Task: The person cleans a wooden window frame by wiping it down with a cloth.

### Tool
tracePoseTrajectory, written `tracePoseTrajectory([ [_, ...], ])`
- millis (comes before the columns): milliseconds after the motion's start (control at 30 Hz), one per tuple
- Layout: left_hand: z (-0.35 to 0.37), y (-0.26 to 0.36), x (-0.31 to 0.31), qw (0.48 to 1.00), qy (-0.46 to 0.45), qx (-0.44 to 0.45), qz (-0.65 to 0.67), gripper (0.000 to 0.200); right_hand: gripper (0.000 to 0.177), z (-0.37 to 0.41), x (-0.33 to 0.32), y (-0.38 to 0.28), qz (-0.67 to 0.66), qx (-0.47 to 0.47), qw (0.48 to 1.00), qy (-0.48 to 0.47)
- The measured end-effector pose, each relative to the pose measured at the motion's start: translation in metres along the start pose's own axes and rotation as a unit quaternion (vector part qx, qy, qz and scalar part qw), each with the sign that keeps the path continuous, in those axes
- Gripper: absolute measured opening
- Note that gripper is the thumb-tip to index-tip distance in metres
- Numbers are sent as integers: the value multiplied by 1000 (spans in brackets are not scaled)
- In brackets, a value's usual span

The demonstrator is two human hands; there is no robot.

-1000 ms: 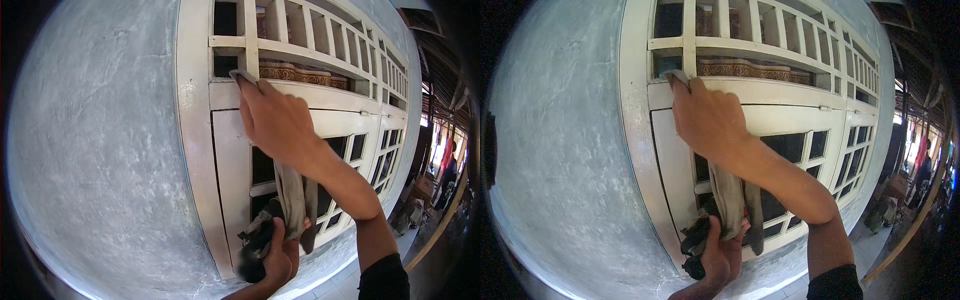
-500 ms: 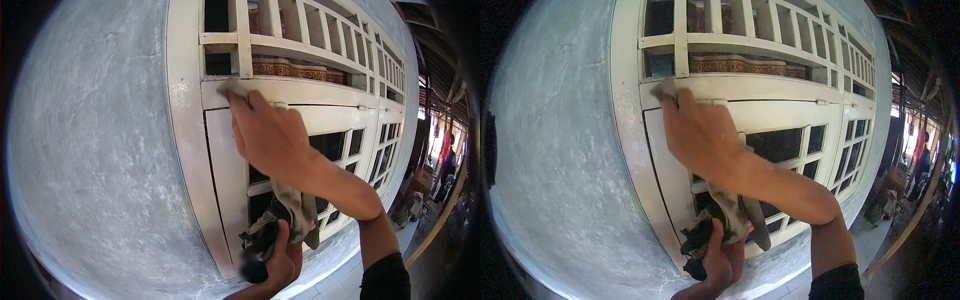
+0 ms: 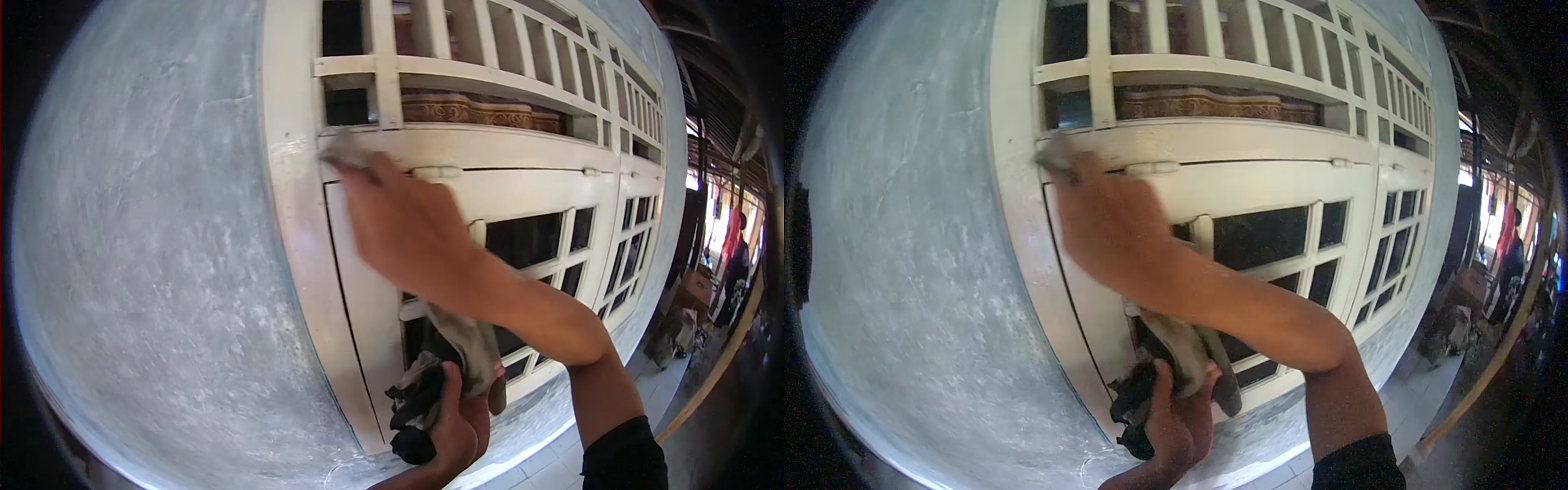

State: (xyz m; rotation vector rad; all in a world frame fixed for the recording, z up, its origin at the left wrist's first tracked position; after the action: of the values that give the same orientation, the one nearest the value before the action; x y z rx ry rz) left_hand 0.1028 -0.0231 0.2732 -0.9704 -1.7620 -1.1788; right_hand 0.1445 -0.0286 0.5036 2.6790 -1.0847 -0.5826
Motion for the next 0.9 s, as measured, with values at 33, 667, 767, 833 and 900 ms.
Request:
tracePoseTrajectory([
  [33,0,-1,3,1000,-23,4,4,44,29,-1,4,-5,1,-3,1000,-6],
  [667,16,1,-13,995,24,27,-96,47,32,18,-20,36,-74,134,988,22],
  [767,15,-4,-23,995,0,34,-91,49,31,12,1,16,-96,96,990,25],
  [833,17,5,-13,995,6,76,-64,48,29,3,12,-10,-141,64,988,23],
  [900,23,10,-9,994,8,90,-63,47,23,2,21,-31,-218,25,975,-31],
])
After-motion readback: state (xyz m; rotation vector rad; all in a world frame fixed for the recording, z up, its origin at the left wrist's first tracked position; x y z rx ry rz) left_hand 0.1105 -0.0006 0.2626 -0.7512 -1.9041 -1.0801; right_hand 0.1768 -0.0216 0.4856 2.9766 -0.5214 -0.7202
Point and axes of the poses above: each hand's wrist, its own z-axis away from the middle knuckle, its own x-axis out of the palm, y = z × x, the point moved 8 cm from there along -z, towards the middle knuckle, and after that the axes turned 3 degrees about y, right-handed, at the moved point
